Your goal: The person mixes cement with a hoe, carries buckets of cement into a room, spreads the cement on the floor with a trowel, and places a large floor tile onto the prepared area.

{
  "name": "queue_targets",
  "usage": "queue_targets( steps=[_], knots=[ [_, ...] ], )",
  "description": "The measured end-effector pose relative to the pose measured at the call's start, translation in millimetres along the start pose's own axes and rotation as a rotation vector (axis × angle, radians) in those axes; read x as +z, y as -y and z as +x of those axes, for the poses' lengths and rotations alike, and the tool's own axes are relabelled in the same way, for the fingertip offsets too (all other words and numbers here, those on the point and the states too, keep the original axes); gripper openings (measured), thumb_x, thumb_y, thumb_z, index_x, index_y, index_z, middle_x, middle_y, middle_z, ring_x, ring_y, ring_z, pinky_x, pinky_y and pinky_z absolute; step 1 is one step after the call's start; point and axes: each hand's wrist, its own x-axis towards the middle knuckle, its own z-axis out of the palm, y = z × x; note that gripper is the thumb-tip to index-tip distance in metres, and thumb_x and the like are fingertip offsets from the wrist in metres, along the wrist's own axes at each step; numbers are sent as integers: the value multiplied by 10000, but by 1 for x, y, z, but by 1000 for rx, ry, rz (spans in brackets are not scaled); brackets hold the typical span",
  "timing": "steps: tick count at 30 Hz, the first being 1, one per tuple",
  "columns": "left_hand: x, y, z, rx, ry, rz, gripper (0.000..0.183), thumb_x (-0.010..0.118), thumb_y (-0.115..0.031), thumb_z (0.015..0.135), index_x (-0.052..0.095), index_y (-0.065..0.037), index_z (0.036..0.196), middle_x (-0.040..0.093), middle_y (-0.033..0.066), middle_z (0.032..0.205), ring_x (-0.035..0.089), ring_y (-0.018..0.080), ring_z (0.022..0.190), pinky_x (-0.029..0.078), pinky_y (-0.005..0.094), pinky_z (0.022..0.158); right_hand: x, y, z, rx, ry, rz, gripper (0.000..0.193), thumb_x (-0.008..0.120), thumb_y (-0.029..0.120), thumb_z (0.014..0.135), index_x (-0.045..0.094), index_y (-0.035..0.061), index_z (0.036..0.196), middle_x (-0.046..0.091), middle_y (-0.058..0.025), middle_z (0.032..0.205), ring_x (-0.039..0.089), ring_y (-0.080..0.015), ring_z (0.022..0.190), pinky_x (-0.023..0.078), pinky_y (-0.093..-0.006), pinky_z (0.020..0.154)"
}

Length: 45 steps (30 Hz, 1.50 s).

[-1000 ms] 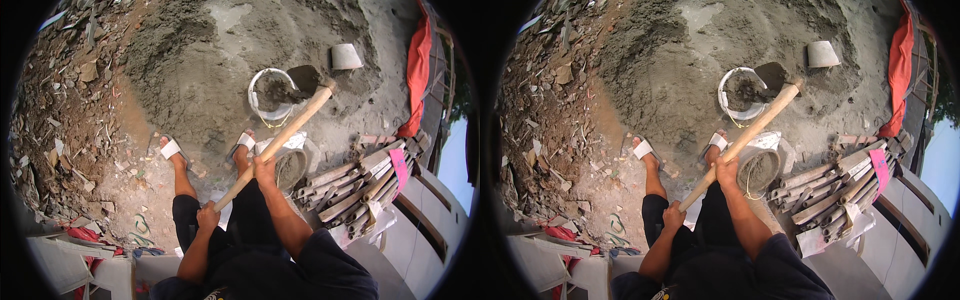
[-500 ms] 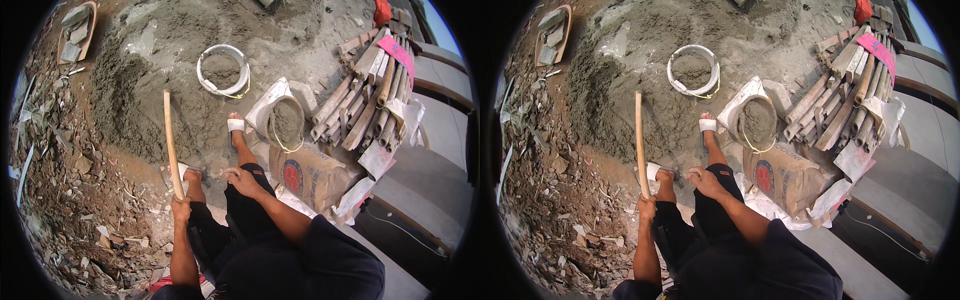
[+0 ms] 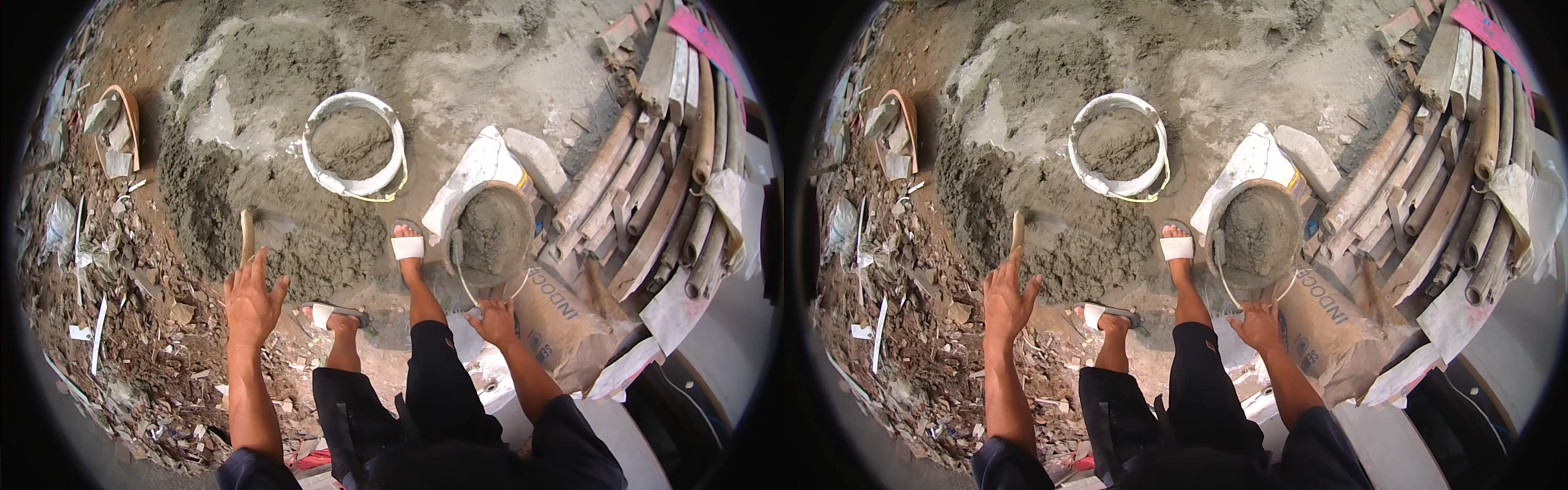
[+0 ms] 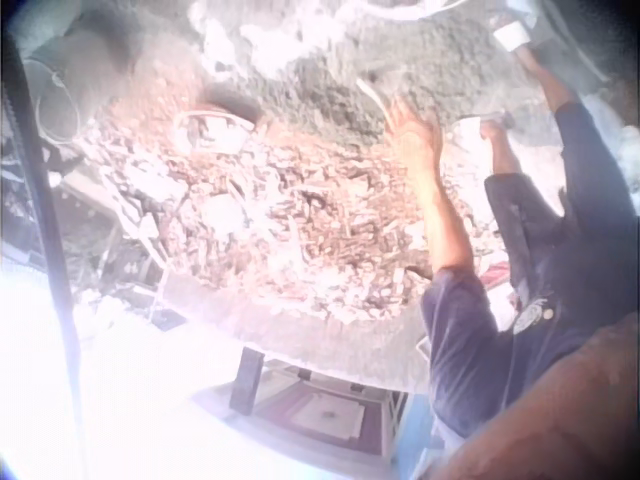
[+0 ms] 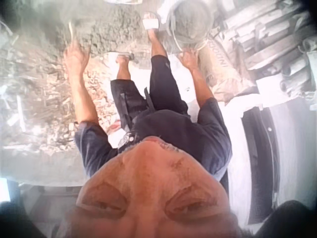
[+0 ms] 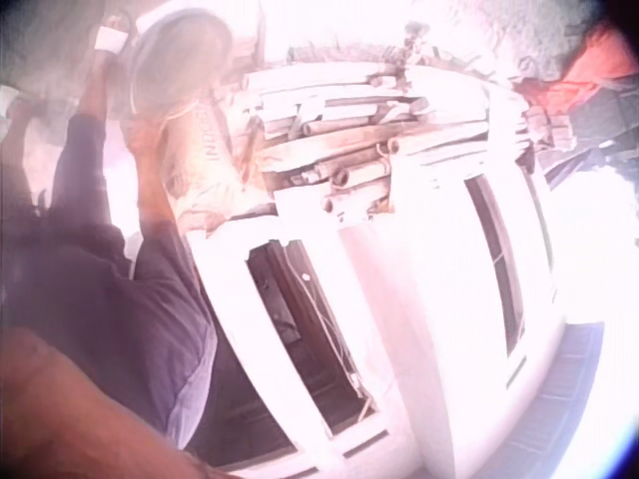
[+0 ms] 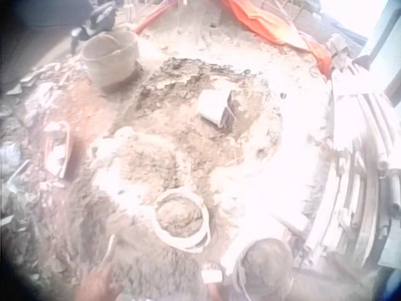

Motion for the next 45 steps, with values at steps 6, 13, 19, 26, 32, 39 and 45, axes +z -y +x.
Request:
queue_targets(
  steps=[6, 13, 19, 26, 32, 39, 45],
  knots=[
    [47, -138, 118, 380, 74, -38, 605, 569, -434, 901, 480, -26, 1338, 567, 185, 1274, 507, 333, 1217, 339, 486, 1064, -20, -35, 12, -89, -33, 408, 255, 650, 293, 838, 672, 44, 788, 660, -104, 760, 578, -316, 771, 380, -427, 845],
    [219, -140, 209, 18, 390, -148, 812, 497, -613, 877, 376, -14, 1411, 498, 229, 1350, 423, 374, 1301, 268, 489, 1110, -29, -44, 16, -88, 40, 516, 129, 677, 195, 808, 677, 66, 812, 670, -81, 795, 593, -289, 804, 376, -433, 885],
    [239, -132, 220, -108, 645, -241, 806, 432, -700, 857, 510, -44, 1318, 603, 217, 1222, 517, 343, 1226, 284, 518, 1067, -21, -45, 20, -97, 64, 501, 136, 677, 198, 805, 690, 64, 829, 681, -93, 797, 609, -305, 824, 380, -442, 904],
    [196, -100, 204, 38, 453, -242, 732, 422, -691, 869, 644, -54, 1154, 674, 194, 1062, 603, 316, 1080, 270, 487, 1058, -12, -38, 25, -85, 115, 450, 165, 664, 217, 813, 693, 54, 805, 679, -118, 792, 610, -327, 810, 389, -436, 885],
    [197, -105, 193, 51, 297, -259, 641, 425, -612, 909, 654, -41, 1088, 676, 211, 997, 606, 335, 1056, 322, 492, 1032, -12, -38, 21, -77, 125, 423, 209, 648, 248, 827, 690, 46, 801, 665, -139, 774, 597, -345, 796, 392, -441, 862],
    [168, -109, 197, -105, 262, -491, 647, 389, -603, 932, 669, -22, 989, 677, 232, 876, 634, 425, 915, 486, 477, 823, -33, -38, 19, -81, 167, 394, 289, 647, 297, 856, 663, 21, 773, 624, -178, 711, 577, -373, 754, 407, -454, 794],
    [135, -84, 120, -234, 229, -711, 567, 390, -529, 952, 694, -51, 931, 678, 215, 940, 628, 397, 950, 480, 472, 853, -84, -47, 25, -91, 44, 386, 350, 602, 276, 910, 569, -8, 708, 565, -208, 638, 543, -388, 607, 403, -471, 591]
  ],
)
